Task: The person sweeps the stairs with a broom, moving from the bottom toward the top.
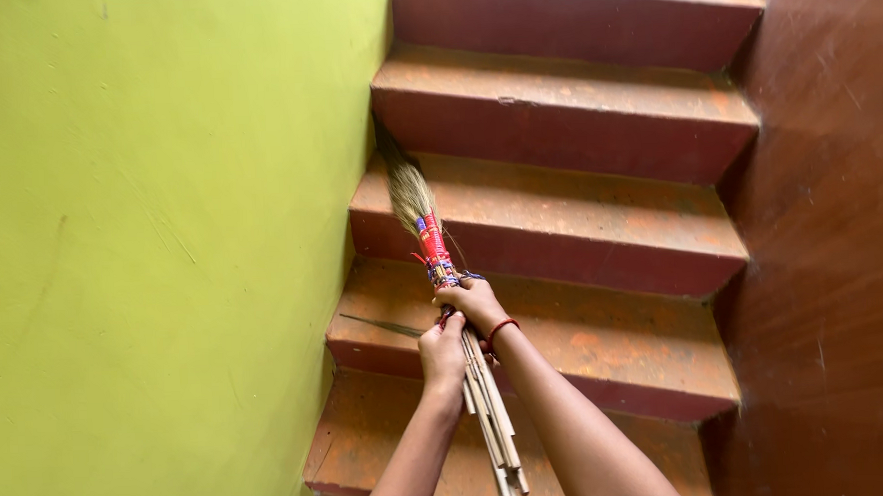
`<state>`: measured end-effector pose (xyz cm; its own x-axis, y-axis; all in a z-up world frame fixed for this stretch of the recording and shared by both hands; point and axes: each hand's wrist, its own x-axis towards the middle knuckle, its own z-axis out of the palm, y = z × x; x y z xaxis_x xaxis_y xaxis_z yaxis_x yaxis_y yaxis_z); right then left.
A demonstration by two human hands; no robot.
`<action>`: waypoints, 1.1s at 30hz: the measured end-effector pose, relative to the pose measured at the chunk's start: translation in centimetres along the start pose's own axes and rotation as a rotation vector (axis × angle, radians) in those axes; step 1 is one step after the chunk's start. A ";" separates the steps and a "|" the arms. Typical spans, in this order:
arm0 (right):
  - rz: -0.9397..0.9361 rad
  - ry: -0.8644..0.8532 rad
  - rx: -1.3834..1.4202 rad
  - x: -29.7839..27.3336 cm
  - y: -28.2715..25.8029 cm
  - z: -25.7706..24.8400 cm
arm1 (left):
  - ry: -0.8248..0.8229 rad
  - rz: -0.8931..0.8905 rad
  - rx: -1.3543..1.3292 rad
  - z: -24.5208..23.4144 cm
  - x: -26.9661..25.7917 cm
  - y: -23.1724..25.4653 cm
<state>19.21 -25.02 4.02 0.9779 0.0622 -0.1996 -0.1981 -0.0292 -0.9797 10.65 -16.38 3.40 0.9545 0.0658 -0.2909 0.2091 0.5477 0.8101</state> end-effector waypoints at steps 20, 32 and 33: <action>0.274 -0.044 0.690 -11.0 4.9 7.3 | -0.080 -0.392 0.086 -12.4 -7.6 -1.5; 0.325 -0.146 0.472 -6.0 0.4 11.7 | 0.086 -0.211 0.279 -11.3 -3.6 2.3; 0.379 -0.149 0.494 -5.8 1.0 12.0 | 0.092 -0.200 0.308 -12.1 -2.8 2.2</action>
<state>12.55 -13.40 3.97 0.8214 0.2768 -0.4986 -0.5702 0.3850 -0.7257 5.88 -5.23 -0.16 0.8682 0.0650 -0.4920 0.4570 0.2822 0.8436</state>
